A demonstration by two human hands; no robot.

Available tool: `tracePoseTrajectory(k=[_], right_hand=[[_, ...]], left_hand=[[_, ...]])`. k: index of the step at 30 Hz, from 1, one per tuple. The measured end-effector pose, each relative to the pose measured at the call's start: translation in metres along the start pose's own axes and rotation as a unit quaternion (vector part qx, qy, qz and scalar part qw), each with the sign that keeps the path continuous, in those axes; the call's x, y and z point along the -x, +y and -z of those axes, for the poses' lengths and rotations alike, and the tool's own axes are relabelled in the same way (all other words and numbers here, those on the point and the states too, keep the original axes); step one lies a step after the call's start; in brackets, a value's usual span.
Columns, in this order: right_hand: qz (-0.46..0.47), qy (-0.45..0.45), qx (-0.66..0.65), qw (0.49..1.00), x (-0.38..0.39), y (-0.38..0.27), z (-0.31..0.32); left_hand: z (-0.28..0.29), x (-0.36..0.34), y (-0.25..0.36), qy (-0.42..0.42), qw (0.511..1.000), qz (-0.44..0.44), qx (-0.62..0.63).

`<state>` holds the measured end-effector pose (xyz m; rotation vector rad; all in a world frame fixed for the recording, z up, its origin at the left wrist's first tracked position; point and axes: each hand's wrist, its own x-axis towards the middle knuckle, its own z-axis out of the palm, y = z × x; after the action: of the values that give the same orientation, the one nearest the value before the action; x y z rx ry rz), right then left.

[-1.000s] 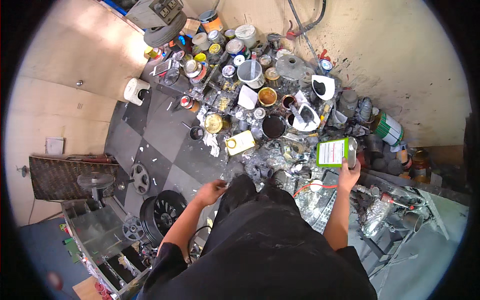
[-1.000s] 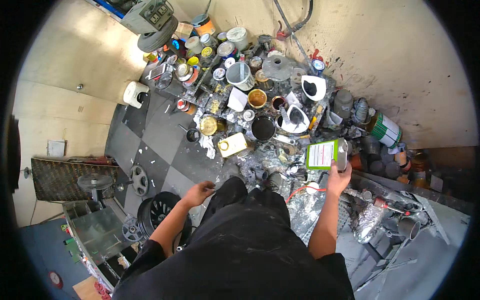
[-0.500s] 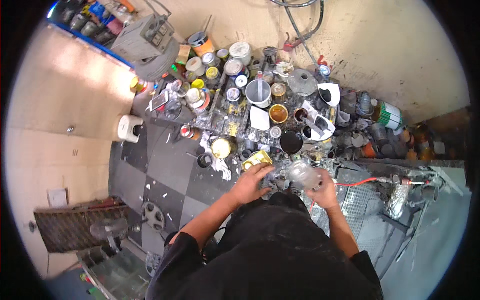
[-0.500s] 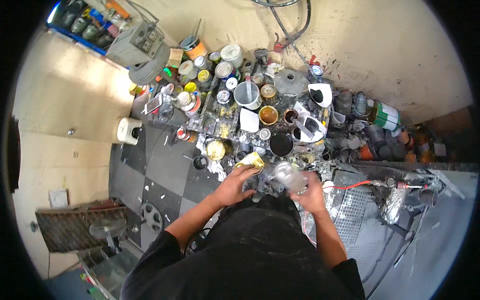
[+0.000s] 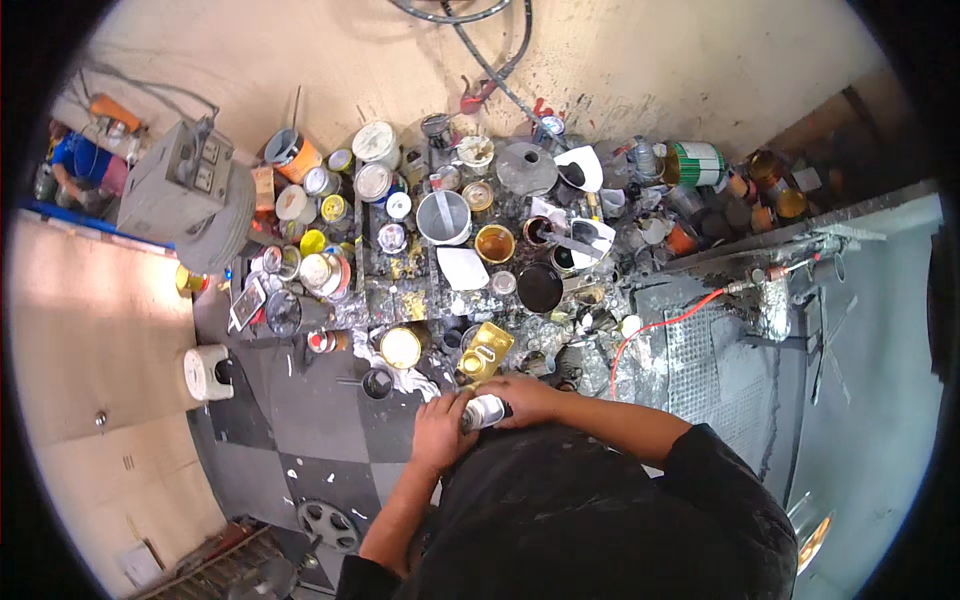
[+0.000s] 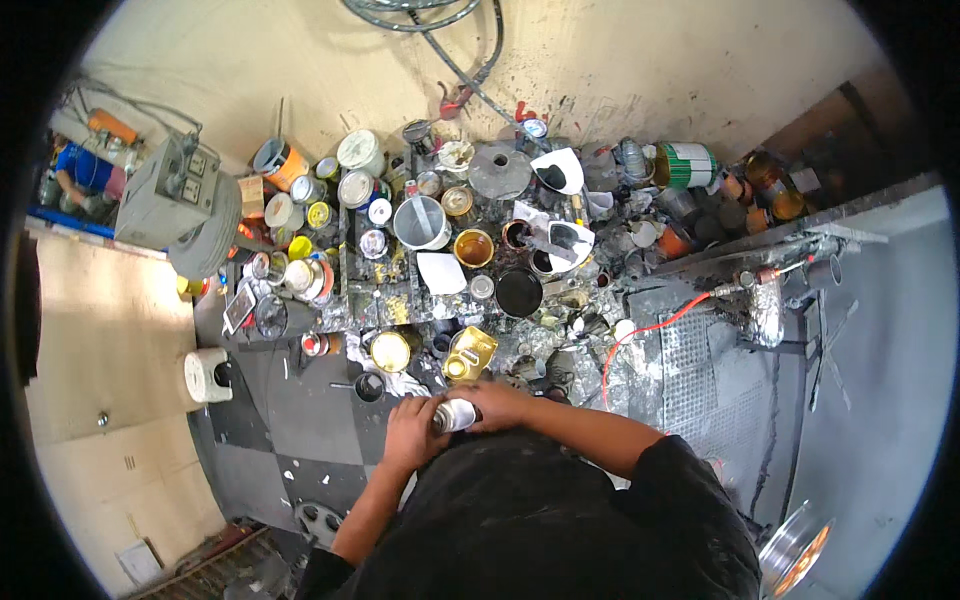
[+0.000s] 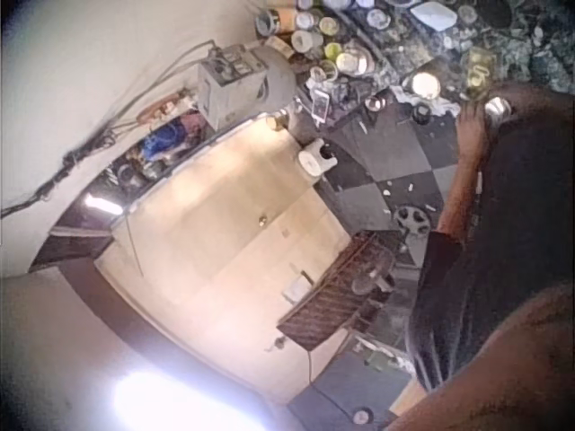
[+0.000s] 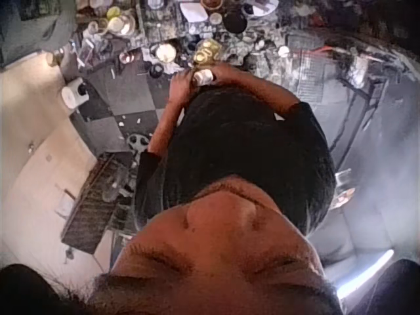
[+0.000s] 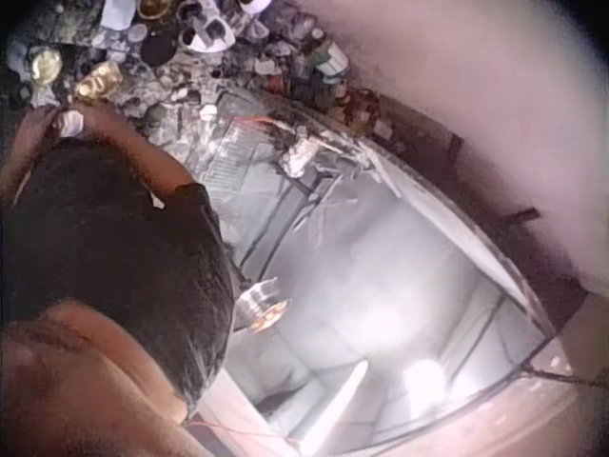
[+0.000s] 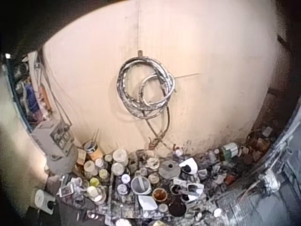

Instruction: Painting a car rim with a spray gun and then mixing paint supplies at a workbench.

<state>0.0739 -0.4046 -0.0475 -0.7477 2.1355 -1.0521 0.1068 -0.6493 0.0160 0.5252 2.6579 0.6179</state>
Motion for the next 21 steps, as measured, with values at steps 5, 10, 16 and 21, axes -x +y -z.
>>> tracePoseTrajectory(k=[5, 10, 16, 21], right_hand=[[-0.218, 0.125, -0.04, 0.967, -0.008, 0.039, 0.007], [-0.408, 0.512, -0.047, 0.754, -0.027, 0.13, 0.023], [-0.404, 0.578, -0.49, 0.513, -0.062, 0.189, 0.029], [-0.368, 0.533, -0.545, 0.532, -0.055, 0.196, 0.026]], left_hand=[[-0.013, 0.029, -0.023, 0.008, 0.999, 0.036, 0.002], [-0.015, 0.068, -0.053, 0.028, 0.994, 0.109, 0.012], [-0.01, 0.1, -0.073, 0.046, 0.981, 0.186, -0.007], [-0.006, 0.115, -0.072, 0.072, 0.971, 0.228, 0.014]])
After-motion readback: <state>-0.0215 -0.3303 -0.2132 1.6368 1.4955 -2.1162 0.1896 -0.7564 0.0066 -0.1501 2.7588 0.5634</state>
